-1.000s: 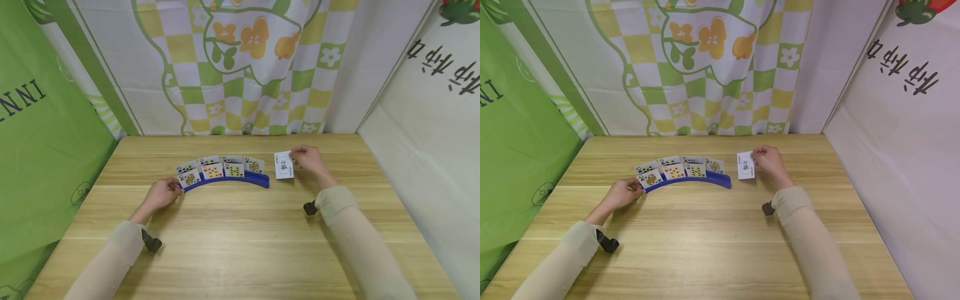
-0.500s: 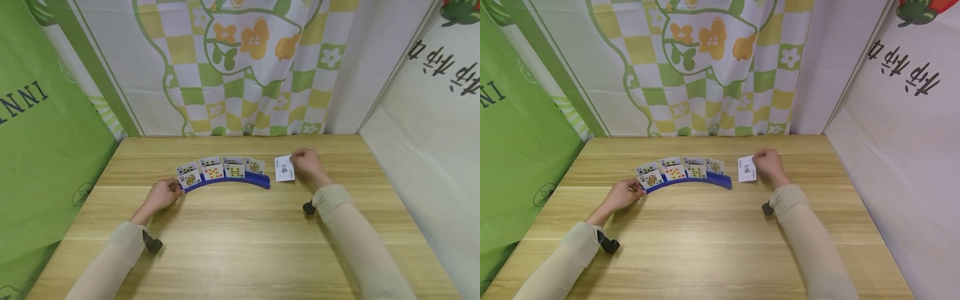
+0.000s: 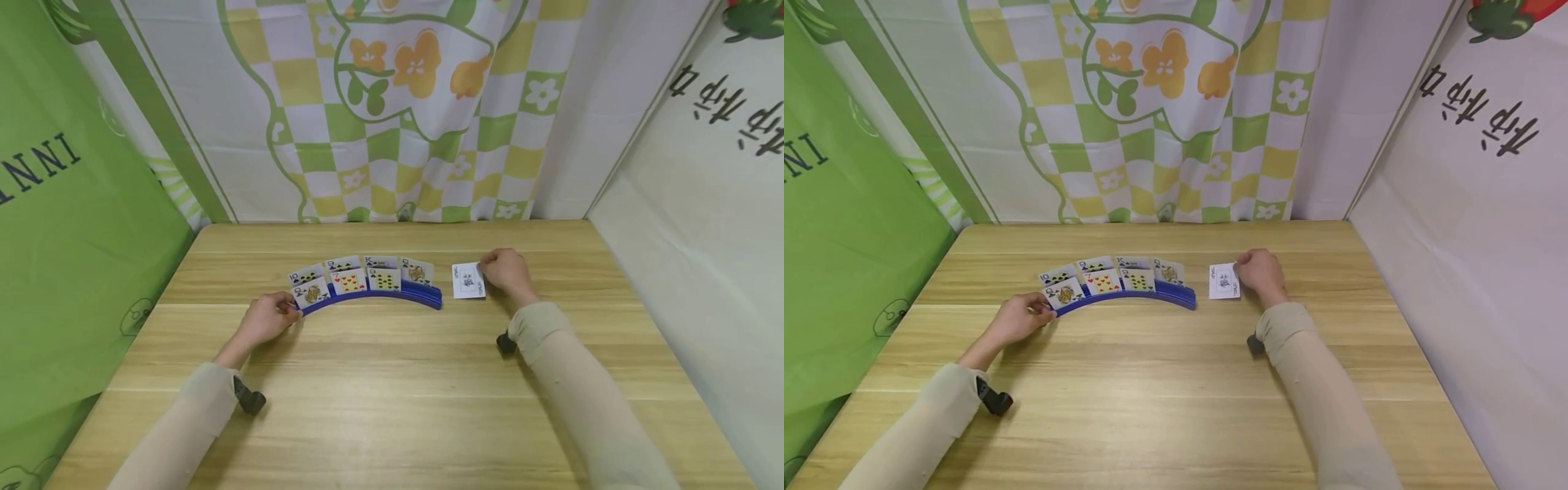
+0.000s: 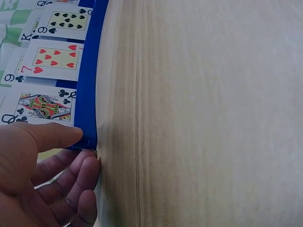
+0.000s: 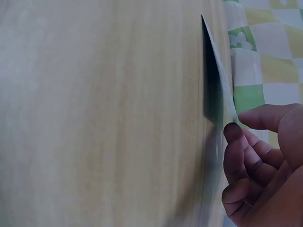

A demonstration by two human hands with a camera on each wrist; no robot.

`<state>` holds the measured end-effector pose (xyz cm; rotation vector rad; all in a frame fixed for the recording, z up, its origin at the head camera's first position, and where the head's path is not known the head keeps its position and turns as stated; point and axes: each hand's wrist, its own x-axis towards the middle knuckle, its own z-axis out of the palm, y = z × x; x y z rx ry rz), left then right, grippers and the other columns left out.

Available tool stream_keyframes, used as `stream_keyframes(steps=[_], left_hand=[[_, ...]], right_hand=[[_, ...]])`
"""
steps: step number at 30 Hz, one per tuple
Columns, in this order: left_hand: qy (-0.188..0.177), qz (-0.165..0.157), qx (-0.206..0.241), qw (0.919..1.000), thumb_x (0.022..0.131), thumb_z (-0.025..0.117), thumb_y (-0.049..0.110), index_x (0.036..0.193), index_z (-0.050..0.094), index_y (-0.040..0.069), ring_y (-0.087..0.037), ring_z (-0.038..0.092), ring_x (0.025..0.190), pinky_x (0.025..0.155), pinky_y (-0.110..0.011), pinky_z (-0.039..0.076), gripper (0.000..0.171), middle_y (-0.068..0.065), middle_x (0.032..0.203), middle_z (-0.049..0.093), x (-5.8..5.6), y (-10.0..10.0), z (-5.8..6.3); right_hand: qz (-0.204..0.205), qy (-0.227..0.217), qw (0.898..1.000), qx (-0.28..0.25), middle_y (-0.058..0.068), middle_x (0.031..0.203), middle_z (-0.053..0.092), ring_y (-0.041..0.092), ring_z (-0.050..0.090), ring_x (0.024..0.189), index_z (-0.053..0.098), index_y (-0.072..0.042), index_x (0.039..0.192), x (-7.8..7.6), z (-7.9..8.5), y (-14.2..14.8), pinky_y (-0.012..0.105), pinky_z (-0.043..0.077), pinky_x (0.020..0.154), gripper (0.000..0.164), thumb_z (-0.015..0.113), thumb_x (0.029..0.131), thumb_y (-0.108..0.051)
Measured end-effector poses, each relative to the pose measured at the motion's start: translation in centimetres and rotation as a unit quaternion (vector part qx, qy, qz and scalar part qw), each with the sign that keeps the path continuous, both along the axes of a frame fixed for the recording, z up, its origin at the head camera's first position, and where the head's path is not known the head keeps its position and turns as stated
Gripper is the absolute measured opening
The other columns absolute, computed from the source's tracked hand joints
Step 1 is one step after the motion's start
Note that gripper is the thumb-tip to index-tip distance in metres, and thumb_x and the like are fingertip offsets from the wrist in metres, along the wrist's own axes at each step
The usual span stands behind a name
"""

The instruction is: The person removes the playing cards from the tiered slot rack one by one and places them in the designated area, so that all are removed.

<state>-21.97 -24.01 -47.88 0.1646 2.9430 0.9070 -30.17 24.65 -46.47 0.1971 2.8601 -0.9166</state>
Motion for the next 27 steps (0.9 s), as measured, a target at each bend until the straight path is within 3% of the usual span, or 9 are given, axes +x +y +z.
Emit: stream_keyframes(steps=[8,27], left_hand=[[-0.001,0.000,-0.002,1.0000,0.087,0.073,0.019,0.108,0.069,-0.002,-0.020,0.068,0.076,0.072,-0.033,0.048,0.030,-0.011,0.090,0.076,0.10,-0.05,-0.12],[-0.005,0.005,-0.001,1.0000,0.087,0.072,0.018,0.110,0.068,-0.003,-0.021,0.068,0.078,0.073,-0.034,0.049,0.031,-0.012,0.091,0.076,0.03,0.04,-0.01]], right_hand=[[-0.003,0.004,1.000,0.016,0.018,0.124,0.067,0.039,0.060,0.116,0.069,-0.008,0.114,0.26,-0.14,0.31,0.051,0.045,0.100,0.030,0.058,0.095,-0.028],[-0.014,0.012,0.999,-0.033,0.020,0.128,0.065,0.039,0.057,0.120,0.068,-0.008,0.117,0.68,-0.39,0.73,0.053,0.042,0.105,0.033,0.056,0.094,-0.028]])
